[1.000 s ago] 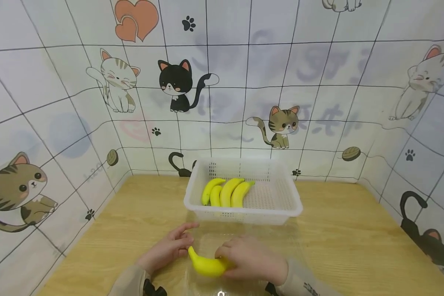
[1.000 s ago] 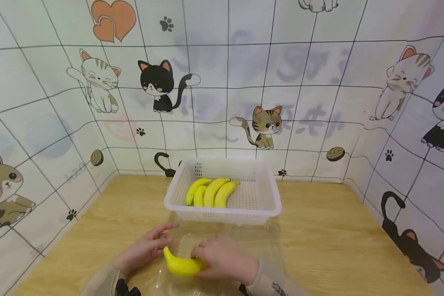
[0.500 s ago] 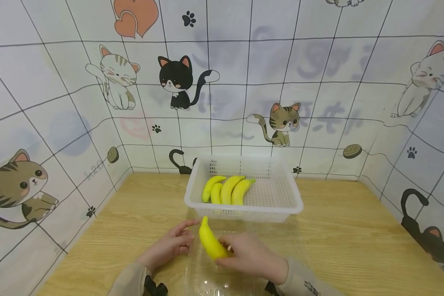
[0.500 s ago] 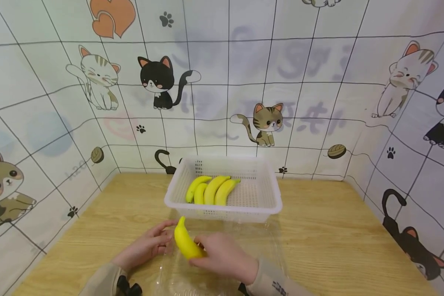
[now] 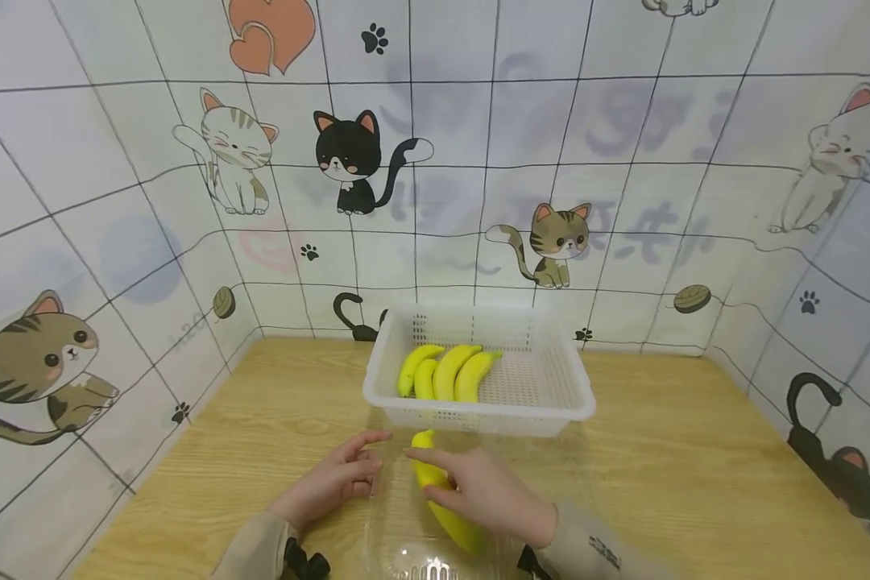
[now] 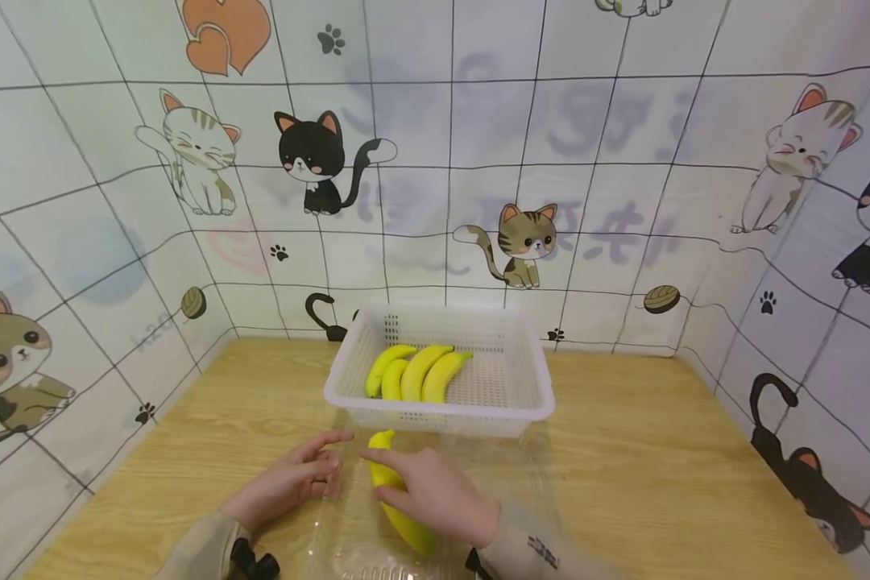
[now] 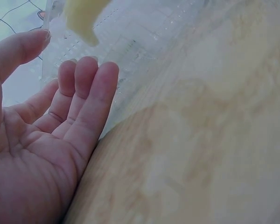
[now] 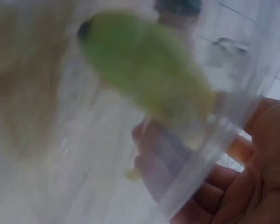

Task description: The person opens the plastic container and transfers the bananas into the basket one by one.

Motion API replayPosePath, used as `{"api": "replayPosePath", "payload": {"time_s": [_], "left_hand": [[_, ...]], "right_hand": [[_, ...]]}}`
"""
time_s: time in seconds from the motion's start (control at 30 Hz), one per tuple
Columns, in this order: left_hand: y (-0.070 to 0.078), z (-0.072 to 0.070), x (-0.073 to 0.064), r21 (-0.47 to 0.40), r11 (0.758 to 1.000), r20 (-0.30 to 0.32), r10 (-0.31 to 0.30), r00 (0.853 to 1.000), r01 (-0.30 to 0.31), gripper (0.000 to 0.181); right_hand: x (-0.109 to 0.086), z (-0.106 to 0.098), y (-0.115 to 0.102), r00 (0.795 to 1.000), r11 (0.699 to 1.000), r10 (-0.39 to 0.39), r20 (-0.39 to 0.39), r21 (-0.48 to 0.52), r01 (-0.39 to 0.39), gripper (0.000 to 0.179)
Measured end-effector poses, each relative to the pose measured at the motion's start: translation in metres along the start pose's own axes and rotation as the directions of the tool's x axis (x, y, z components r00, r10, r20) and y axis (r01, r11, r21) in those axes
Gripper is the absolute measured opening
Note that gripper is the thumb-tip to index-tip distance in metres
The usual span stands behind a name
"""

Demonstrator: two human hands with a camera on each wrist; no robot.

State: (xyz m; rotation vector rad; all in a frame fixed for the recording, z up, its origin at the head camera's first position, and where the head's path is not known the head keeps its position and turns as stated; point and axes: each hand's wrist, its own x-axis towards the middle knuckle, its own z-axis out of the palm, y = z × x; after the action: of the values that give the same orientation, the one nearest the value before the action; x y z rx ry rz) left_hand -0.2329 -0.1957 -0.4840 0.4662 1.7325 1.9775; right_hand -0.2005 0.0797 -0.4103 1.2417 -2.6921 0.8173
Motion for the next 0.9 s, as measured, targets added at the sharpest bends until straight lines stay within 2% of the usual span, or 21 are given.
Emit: {"api": "replayPosePath", "payload": {"time_s": [0.13, 0.27, 0.47, 0.63, 0.9], "left_hand": [[0.002, 0.000, -0.001, 0.009, 1.000, -0.003, 0.002, 1.000, -0.002, 0.056], [0.005, 0.001, 0.000, 0.018, 1.000, 0.001, -0.009, 1.000, 0.008, 0.057], [0.006, 0.001, 0.000, 0.022, 1.000, 0.006, -0.013, 1.000, 0.013, 0.056], [0.004, 0.001, -0.001, 0.014, 1.000, 0.018, -0.002, 1.000, 0.001, 0.055], [0.000, 0.000, 0.000, -0.013, 1.000, 0.038, 0.016, 0.999, -0.016, 0.051]], "right_hand": [[0.009, -0.001, 0.003, 0.998, 0.996, -0.005, 0.069, -0.087, 0.011, 0.037], [0.015, 0.001, 0.005, 0.989, 0.988, 0.014, 0.145, -0.157, 0.009, 0.037], [0.024, 0.007, 0.004, 0.985, 0.958, -0.038, 0.167, -0.275, 0.084, 0.036], [0.032, 0.011, -0.001, 0.981, 0.937, -0.065, 0.183, -0.326, 0.123, 0.036], [0.042, 0.015, -0.008, 0.968, 0.937, -0.018, 0.252, -0.334, 0.105, 0.039]]}}
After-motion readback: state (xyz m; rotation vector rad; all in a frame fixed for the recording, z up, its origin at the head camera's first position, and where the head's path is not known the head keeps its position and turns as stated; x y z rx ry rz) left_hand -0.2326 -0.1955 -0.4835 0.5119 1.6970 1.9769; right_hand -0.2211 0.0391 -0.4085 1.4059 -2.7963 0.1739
